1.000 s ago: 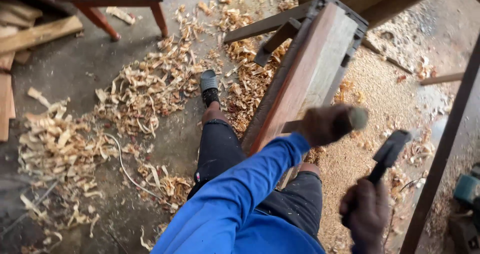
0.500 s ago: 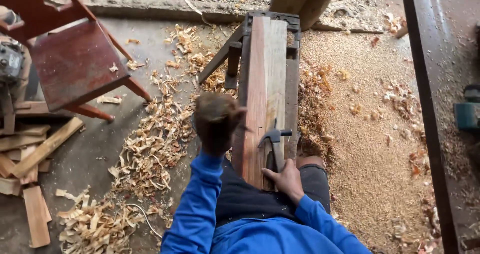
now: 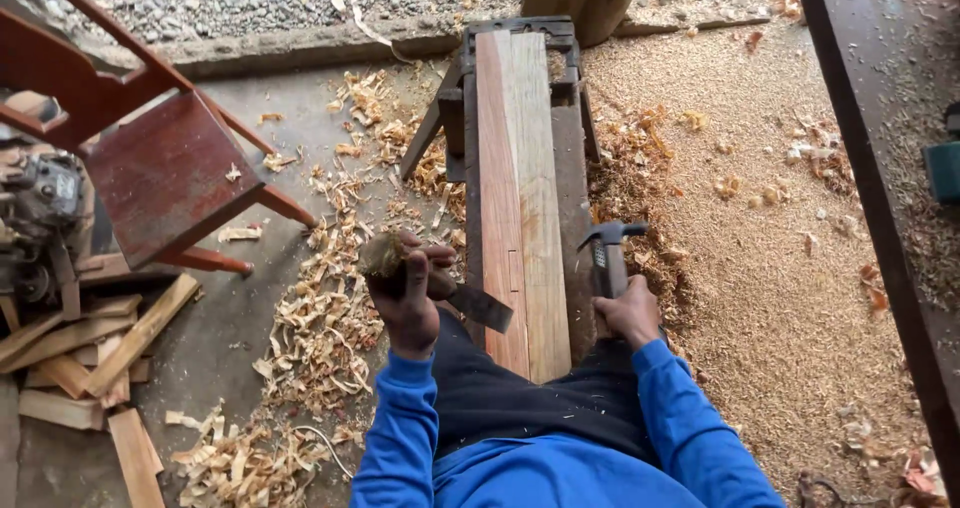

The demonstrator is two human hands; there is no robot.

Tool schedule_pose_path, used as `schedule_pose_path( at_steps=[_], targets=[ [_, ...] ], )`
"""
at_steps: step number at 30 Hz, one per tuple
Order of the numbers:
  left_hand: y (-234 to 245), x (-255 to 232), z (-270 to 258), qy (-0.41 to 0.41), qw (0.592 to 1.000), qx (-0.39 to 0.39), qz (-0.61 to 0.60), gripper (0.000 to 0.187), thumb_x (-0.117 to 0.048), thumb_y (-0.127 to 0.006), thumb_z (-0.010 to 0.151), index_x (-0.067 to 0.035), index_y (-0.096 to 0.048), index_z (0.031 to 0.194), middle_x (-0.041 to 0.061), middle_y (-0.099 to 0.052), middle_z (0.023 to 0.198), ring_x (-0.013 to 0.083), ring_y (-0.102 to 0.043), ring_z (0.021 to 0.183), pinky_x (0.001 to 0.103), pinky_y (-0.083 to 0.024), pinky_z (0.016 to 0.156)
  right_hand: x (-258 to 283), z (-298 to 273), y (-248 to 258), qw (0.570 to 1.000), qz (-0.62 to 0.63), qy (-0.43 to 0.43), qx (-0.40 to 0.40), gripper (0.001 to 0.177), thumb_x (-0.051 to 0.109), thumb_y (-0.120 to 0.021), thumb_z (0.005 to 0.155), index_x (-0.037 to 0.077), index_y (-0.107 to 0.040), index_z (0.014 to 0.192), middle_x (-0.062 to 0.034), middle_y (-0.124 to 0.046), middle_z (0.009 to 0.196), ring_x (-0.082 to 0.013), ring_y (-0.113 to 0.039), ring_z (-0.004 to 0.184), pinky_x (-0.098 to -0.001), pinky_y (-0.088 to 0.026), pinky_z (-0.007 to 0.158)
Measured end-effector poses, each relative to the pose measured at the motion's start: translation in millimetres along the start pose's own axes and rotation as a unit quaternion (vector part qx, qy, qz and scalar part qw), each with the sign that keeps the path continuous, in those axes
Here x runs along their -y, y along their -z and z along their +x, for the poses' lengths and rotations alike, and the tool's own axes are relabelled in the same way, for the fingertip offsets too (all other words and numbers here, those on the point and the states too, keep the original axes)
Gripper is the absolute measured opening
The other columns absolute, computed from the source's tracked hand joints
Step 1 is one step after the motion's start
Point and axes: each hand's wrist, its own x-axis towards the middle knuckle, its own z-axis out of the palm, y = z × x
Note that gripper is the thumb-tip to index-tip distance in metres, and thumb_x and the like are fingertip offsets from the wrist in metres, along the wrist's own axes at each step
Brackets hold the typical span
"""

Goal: Using a hammer and chisel to carve a mortise into a wooden plank.

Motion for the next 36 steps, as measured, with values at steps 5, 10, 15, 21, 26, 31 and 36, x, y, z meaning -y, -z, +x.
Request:
schedule_pose_path(
  at_steps=[5, 10, 15, 21, 26, 31, 36],
  targets=[
    [6, 45, 10, -0.046, 0.999, 0.014, -0.021, 0.028, -0.031, -0.068, 0.105, -0.005, -0.06, 0.111, 0.008, -0.066, 0.082, 0.018, -0.062, 0.073, 0.032, -0.052, 0.065, -27, 6, -65, 0.968, 0.205, -0.044, 0.137, 0.059, 0.031, -0.092, 0.074, -0.005, -0.059, 0.108, -0.0155, -0.07, 0.085, -0.0241, -0.066, 0.068, -0.0397, -0.055, 0.06],
    [-24, 20, 21, -0.059, 0.993, 0.098, -0.008, 0.031, -0.028, -0.067, 0.104, -0.005, -0.059, 0.123, 0.006, -0.065, 0.095, 0.0156, -0.062, 0.088, 0.03, -0.052, 0.078, 19, -24, -20, 0.933, 0.309, -0.117, 0.144, 0.037, 0.023, -0.083, 0.086, -0.002, -0.059, 0.1, -0.0089, -0.065, 0.069, -0.0183, -0.059, 0.052, -0.0343, -0.049, 0.046],
    [-36, 68, 44, -0.077, 0.984, 0.149, -0.056, 0.028, -0.025, -0.067, 0.104, -0.004, -0.057, 0.119, 0.005, -0.063, 0.094, 0.0149, -0.063, 0.08, 0.028, -0.051, 0.068, 46, -40, 6, 0.941, 0.31, -0.106, 0.083, 0.038, 0.029, -0.079, 0.091, -0.005, -0.063, 0.094, -0.0068, -0.068, 0.07, -0.0164, -0.063, 0.056, -0.0311, -0.05, 0.047],
    [-36, 114, 61, -0.043, 0.973, 0.216, -0.073, 0.029, -0.013, -0.072, 0.098, -0.001, -0.057, 0.12, 0.006, -0.059, 0.082, 0.0099, -0.053, 0.065, 0.024, -0.041, 0.057, 57, -69, 30, 0.92, 0.377, -0.097, 0.052, 0.038, 0.028, -0.079, 0.088, -0.002, -0.057, 0.098, -0.0071, -0.065, 0.069, -0.016, -0.06, 0.054, -0.0324, -0.046, 0.046],
    [-36, 128, 54, -0.036, 0.974, 0.213, -0.072, 0.031, -0.009, -0.074, 0.095, 0.0, -0.054, 0.117, 0.006, -0.06, 0.088, 0.0139, -0.056, 0.07, 0.028, -0.047, 0.061, 45, -71, 28, 0.891, 0.44, -0.102, 0.056, 0.035, 0.026, -0.079, 0.087, 0.002, -0.057, 0.1, -0.0056, -0.065, 0.072, -0.0137, -0.06, 0.054, -0.0311, -0.048, 0.046],
    [-36, 120, 46, -0.053, 0.97, 0.219, -0.096, 0.031, -0.011, -0.075, 0.094, -0.001, -0.054, 0.115, 0.006, -0.059, 0.091, 0.0152, -0.057, 0.071, 0.029, -0.048, 0.062, 38, -67, 26, 0.889, 0.442, -0.102, 0.062, 0.035, 0.027, -0.078, 0.091, 0.0, -0.058, 0.101, -0.0084, -0.065, 0.073, -0.0139, -0.06, 0.055, -0.0306, -0.049, 0.049],
    [-31, 121, 41, -0.054, 0.965, 0.238, -0.099, 0.031, -0.014, -0.075, 0.096, -0.002, -0.054, 0.115, 0.006, -0.056, 0.087, 0.0152, -0.054, 0.072, 0.029, -0.046, 0.064, 43, -69, 33, 0.893, 0.432, -0.112, 0.066, 0.036, 0.029, -0.077, 0.09, 0.001, -0.057, 0.103, -0.0051, -0.07, 0.08, -0.0123, -0.062, 0.06, -0.0295, -0.051, 0.052]
  ],
)
